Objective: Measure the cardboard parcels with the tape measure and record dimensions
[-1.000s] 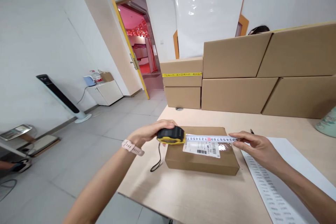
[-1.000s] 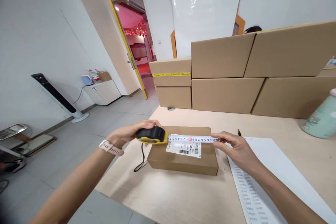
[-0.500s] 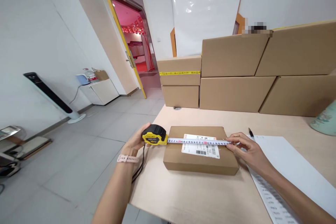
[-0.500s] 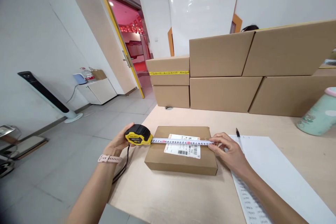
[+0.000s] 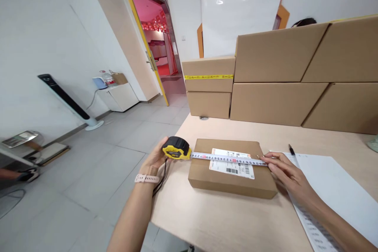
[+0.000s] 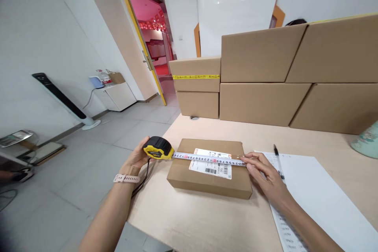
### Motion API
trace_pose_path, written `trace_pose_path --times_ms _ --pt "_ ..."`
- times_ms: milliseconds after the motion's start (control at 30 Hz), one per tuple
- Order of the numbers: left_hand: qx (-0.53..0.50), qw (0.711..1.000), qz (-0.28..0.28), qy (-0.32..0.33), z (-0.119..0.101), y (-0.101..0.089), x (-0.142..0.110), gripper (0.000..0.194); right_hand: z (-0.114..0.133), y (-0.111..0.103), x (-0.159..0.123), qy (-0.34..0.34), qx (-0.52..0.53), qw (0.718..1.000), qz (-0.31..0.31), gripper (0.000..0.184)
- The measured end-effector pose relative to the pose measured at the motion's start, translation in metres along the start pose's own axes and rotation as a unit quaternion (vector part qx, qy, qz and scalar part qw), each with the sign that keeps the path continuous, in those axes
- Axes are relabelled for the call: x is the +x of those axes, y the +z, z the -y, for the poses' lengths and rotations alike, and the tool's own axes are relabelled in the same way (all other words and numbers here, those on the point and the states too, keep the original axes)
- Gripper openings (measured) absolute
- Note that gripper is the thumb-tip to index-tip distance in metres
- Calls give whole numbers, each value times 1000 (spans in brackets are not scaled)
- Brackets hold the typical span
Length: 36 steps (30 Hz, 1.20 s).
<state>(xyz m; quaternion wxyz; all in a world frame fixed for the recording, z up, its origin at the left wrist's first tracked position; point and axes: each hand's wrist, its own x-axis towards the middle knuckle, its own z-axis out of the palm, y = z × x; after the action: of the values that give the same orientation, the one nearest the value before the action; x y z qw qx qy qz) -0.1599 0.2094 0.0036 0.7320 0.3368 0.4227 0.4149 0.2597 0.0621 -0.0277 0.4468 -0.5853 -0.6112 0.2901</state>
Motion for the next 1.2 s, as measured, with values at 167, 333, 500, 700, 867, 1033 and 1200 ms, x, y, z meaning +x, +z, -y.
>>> trace_pose_path --times_ms 167,333,500,700,867,1033,1200 --pt "17 999 -22 27 6 -4 7 37 -8 1 1 -2 -21 1000 -17 33" --pt "22 999 -25 17 8 -10 4 31 -12 0 2 -17 -45 999 -23 33" --pt "20 999 -27 9 6 -14 0 30 -13 -1 2 -24 -62 997 -30 32" --pt "21 999 -35 6 8 -16 1 31 -13 0 1 -25 -71 997 -32 33" --pt "21 999 -35 9 8 -17 1 33 -17 -1 1 -19 -59 998 -24 31" --pt "21 999 -36 16 8 -18 3 34 -19 -1 0 -14 -49 999 -14 31" --pt "23 999 -44 19 9 -20 4 33 -19 0 1 -4 -40 999 -13 30"
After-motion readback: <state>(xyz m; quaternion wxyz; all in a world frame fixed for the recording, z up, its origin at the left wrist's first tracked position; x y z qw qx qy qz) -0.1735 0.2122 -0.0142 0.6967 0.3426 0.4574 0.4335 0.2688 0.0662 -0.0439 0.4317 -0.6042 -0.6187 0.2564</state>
